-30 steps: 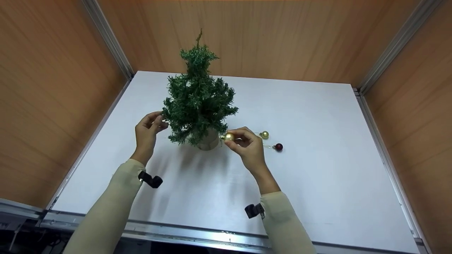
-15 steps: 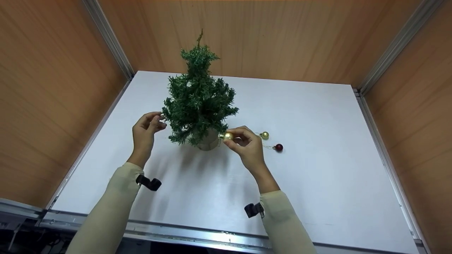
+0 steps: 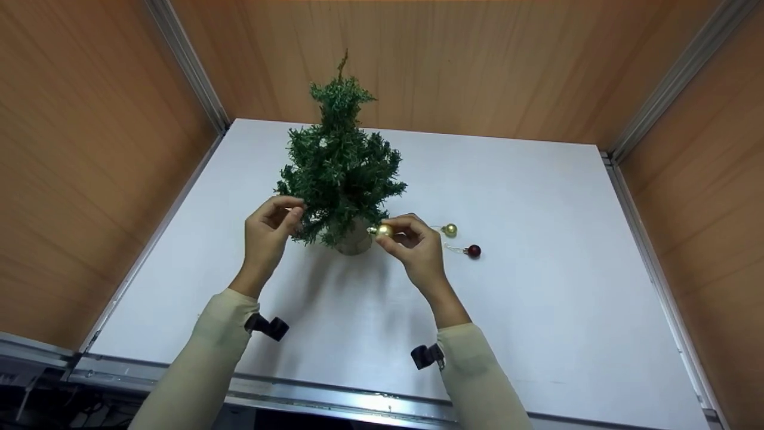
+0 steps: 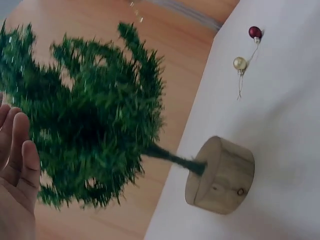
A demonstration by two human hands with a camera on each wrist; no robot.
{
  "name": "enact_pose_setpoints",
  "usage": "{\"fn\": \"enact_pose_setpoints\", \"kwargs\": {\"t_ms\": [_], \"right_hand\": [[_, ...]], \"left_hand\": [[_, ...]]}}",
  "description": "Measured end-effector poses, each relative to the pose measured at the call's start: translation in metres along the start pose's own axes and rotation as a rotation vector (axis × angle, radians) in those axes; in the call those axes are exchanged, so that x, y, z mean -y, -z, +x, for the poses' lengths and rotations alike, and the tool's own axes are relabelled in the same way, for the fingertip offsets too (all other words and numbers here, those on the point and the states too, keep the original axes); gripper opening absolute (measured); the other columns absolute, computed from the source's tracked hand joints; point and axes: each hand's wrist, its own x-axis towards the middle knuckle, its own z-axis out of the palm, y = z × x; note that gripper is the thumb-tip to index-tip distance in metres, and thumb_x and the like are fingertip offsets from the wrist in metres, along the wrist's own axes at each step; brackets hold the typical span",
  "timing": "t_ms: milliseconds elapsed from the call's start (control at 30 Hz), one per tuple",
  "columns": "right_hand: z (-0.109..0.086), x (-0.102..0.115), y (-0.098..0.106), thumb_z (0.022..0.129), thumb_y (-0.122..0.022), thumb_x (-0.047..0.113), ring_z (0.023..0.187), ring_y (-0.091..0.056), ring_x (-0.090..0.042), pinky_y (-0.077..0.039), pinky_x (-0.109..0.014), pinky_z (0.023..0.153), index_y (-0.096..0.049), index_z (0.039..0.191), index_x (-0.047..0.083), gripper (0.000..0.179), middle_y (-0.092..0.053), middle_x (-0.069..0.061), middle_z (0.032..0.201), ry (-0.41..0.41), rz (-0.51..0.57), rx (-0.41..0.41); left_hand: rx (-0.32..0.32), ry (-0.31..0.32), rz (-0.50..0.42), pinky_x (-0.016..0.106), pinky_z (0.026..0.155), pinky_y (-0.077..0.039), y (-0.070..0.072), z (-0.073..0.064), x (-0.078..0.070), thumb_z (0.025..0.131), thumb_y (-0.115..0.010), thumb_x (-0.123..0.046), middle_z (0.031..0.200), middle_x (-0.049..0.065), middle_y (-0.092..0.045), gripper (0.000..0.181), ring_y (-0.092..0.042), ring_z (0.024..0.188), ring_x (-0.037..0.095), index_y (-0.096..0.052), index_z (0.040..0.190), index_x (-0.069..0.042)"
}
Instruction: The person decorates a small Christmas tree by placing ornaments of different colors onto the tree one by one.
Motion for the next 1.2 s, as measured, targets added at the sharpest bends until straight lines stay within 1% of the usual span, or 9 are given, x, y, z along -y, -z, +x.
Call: {"fn": "enact_pose_setpoints", "kwargs": {"t_ms": [100, 200, 300, 400, 533, 667, 900, 1100, 1200], "right_hand": [[0.0, 0.0, -0.001, 0.076, -0.069, -0.003, 0.088, -0.056, -0.025, -0.049, -0.029, 0.075, -0.061, 0.1, -0.008, 0.027, -0.054, -0.019, 0.095, -0.004, 0.012, 0.0], [0.0, 0.0, -0.002, 0.076, -0.069, -0.002, 0.089, -0.056, -0.026, -0.049, -0.029, 0.075, -0.061, 0.1, -0.007, 0.026, -0.054, -0.019, 0.095, -0.012, 0.015, 0.0], [0.0, 0.0, -0.003, 0.076, -0.07, -0.001, 0.089, -0.056, -0.026, -0.049, -0.028, 0.075, -0.062, 0.1, -0.006, 0.026, -0.054, -0.019, 0.095, -0.01, -0.005, -0.003], [0.0, 0.0, -0.004, 0.076, -0.07, 0.0, 0.089, -0.057, -0.026, -0.049, -0.028, 0.076, -0.062, 0.1, -0.005, 0.026, -0.055, -0.019, 0.096, -0.007, -0.027, -0.004], [0.0, 0.0, -0.006, 0.076, -0.07, 0.0, 0.09, -0.057, -0.027, -0.049, -0.031, 0.077, -0.062, 0.101, -0.006, 0.026, -0.055, -0.018, 0.097, -0.008, -0.02, 0.004], [0.0, 0.0, -0.008, 0.076, -0.07, -0.001, 0.089, -0.057, -0.027, -0.048, -0.031, 0.077, -0.061, 0.101, -0.008, 0.027, -0.055, -0.019, 0.096, 0.009, -0.016, 0.008], [0.0, 0.0, -0.011, 0.077, -0.068, -0.002, 0.091, -0.057, -0.026, -0.047, -0.03, 0.08, -0.059, 0.102, -0.011, 0.028, -0.056, -0.018, 0.097, 0.023, -0.036, 0.027], [0.0, -0.001, -0.011, 0.077, -0.068, -0.002, 0.092, -0.057, -0.027, -0.047, -0.031, 0.081, -0.06, 0.1, -0.009, 0.025, -0.056, -0.019, 0.097, 0.029, -0.031, 0.031], [0.001, -0.002, -0.01, 0.077, -0.07, 0.001, 0.093, -0.057, -0.029, -0.047, -0.032, 0.081, -0.061, 0.1, -0.007, 0.026, -0.055, -0.019, 0.098, 0.023, -0.036, 0.031]], "left_hand": [[0.029, -0.088, 0.01, 0.029, 0.05, -0.046, -0.011, -0.004, -0.01, 0.083, -0.065, -0.006, 0.085, 0.003, -0.062, 0.012, -0.056, 0.061, 0.018, -0.065, 0.095, -0.003], [0.054, -0.147, 0.01, 0.029, 0.049, -0.046, -0.021, -0.009, -0.017, 0.08, -0.067, -0.004, 0.082, 0.004, -0.061, 0.012, -0.055, 0.06, 0.016, -0.065, 0.092, -0.003], [0.082, -0.188, 0.008, 0.03, 0.051, -0.048, -0.03, -0.013, -0.022, 0.079, -0.068, -0.006, 0.081, 0.005, -0.061, 0.013, -0.056, 0.061, 0.014, -0.065, 0.091, -0.002], [0.1, -0.207, 0.007, 0.033, 0.051, -0.049, -0.038, -0.017, -0.024, 0.079, -0.069, -0.009, 0.08, 0.007, -0.061, 0.015, -0.057, 0.062, 0.014, -0.064, 0.092, -0.001], [0.106, -0.195, -0.003, 0.034, 0.052, -0.05, -0.044, -0.021, -0.026, 0.079, -0.07, -0.01, 0.081, 0.007, -0.061, 0.018, -0.058, 0.065, 0.015, -0.064, 0.094, -0.002], [0.137, -0.172, -0.018, 0.033, 0.056, -0.051, -0.049, -0.024, -0.027, 0.077, -0.071, -0.01, 0.086, 0.007, -0.061, 0.022, -0.06, 0.069, 0.018, -0.063, 0.097, -0.002], [0.162, -0.147, -0.024, 0.033, 0.058, -0.052, -0.055, -0.026, -0.027, 0.073, -0.074, -0.005, 0.087, 0.01, -0.062, 0.027, -0.062, 0.068, 0.022, -0.062, 0.097, 0.0], [0.172, -0.122, 0.005, 0.031, 0.057, -0.052, -0.059, -0.026, -0.025, 0.074, -0.073, -0.006, 0.086, 0.009, -0.063, 0.024, -0.062, 0.067, 0.016, -0.063, 0.096, -0.003], [0.157, -0.121, 0.009, 0.03, 0.056, -0.051, -0.06, -0.025, -0.024, 0.075, -0.071, -0.002, 0.085, 0.008, -0.064, 0.021, -0.061, 0.066, 0.014, -0.064, 0.095, -0.003]]}}
